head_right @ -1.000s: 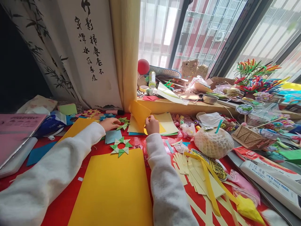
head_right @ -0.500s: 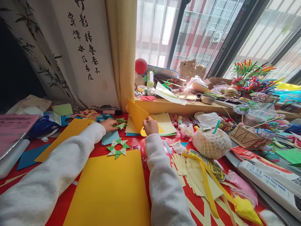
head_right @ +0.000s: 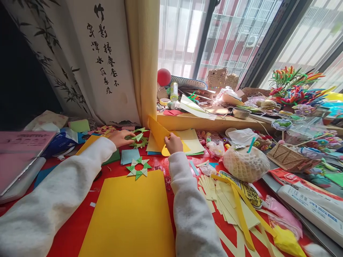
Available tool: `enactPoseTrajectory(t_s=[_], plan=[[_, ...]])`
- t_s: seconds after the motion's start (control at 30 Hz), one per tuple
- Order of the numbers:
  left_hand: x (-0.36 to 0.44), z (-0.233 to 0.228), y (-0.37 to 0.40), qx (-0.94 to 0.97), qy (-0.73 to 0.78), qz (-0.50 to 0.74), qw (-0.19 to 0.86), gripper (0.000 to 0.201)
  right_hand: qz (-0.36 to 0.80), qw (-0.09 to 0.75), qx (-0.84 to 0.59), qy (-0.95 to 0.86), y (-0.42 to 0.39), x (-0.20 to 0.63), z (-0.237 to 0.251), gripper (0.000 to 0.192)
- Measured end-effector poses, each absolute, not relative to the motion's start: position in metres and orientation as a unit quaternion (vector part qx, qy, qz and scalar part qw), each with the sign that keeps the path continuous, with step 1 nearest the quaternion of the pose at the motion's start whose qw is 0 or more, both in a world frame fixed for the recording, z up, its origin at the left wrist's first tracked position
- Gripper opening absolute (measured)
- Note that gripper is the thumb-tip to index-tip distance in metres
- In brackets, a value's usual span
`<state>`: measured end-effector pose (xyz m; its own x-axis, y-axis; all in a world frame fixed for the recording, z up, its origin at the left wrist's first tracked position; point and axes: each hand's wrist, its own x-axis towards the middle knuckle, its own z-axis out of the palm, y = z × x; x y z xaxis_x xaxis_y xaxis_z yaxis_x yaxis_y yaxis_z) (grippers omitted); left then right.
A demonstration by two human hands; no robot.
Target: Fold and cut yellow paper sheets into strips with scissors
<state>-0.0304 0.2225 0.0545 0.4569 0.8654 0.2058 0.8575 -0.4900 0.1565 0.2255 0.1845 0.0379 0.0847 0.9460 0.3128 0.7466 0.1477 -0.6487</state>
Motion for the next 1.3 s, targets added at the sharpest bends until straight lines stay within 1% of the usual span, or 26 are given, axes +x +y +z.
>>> enactPoseTrajectory(t_s=[0.07,0.13,0.23,0.3,0.37,0.47,0.53,0.6,0.67,0.7,0.77,0.87,1.1,1.23,1.3], plan=[[-0.04,0.07,0.213,0.841,0.513,0.168,0.031,0.041,0.152,0.358,-0.615,-0.685,0.182,0.221,0.04,0.019],[-0.05,0.086,0.199,0.819,0.519,0.232,0.084,0.044,0.175,0.341,-0.584,-0.716,0.178,0.215,0.041,0.023],[-0.064,0.106,0.171,0.777,0.497,0.333,0.195,0.045,0.228,0.329,-0.517,-0.757,0.17,0.201,0.046,0.043],[-0.068,0.114,0.148,0.751,0.459,0.383,0.279,0.039,0.264,0.357,-0.464,-0.766,0.163,0.191,0.054,0.054],[-0.068,0.115,0.125,0.719,0.41,0.422,0.37,0.032,0.29,0.41,-0.411,-0.761,0.154,0.182,0.065,0.058],[-0.067,0.103,0.095,0.666,0.347,0.447,0.487,0.029,0.318,0.482,-0.336,-0.744,0.137,0.169,0.086,0.056],[-0.065,0.091,0.079,0.63,0.323,0.45,0.544,0.026,0.34,0.496,-0.293,-0.743,0.125,0.161,0.097,0.052],[-0.064,0.08,0.067,0.597,0.311,0.446,0.59,0.024,0.371,0.469,-0.268,-0.756,0.114,0.154,0.103,0.042],[-0.063,0.069,0.057,0.567,0.31,0.436,0.627,0.024,0.4,0.42,-0.266,-0.77,0.104,0.149,0.102,0.03],[-0.062,0.064,0.053,0.553,0.313,0.43,0.641,0.024,0.406,0.399,-0.272,-0.776,0.099,0.147,0.1,0.027],[-0.059,0.054,0.045,0.532,0.323,0.419,0.661,0.025,0.404,0.375,-0.289,-0.783,0.088,0.147,0.091,0.025],[-0.053,0.037,0.036,0.523,0.344,0.403,0.668,0.028,0.392,0.372,-0.323,-0.777,0.069,0.151,0.071,0.023],[-0.04,0.002,0.026,0.608,0.408,0.324,0.599,0.032,0.444,0.407,-0.378,-0.703,0.032,0.163,0.01,0.025],[-0.03,-0.003,0.023,0.611,0.404,0.362,0.577,0.037,0.495,0.411,-0.386,-0.661,0.025,0.163,-0.006,0.024],[-0.026,-0.003,0.02,0.617,0.401,0.376,0.563,0.034,0.512,0.416,-0.382,-0.647,0.023,0.161,-0.008,0.024]])
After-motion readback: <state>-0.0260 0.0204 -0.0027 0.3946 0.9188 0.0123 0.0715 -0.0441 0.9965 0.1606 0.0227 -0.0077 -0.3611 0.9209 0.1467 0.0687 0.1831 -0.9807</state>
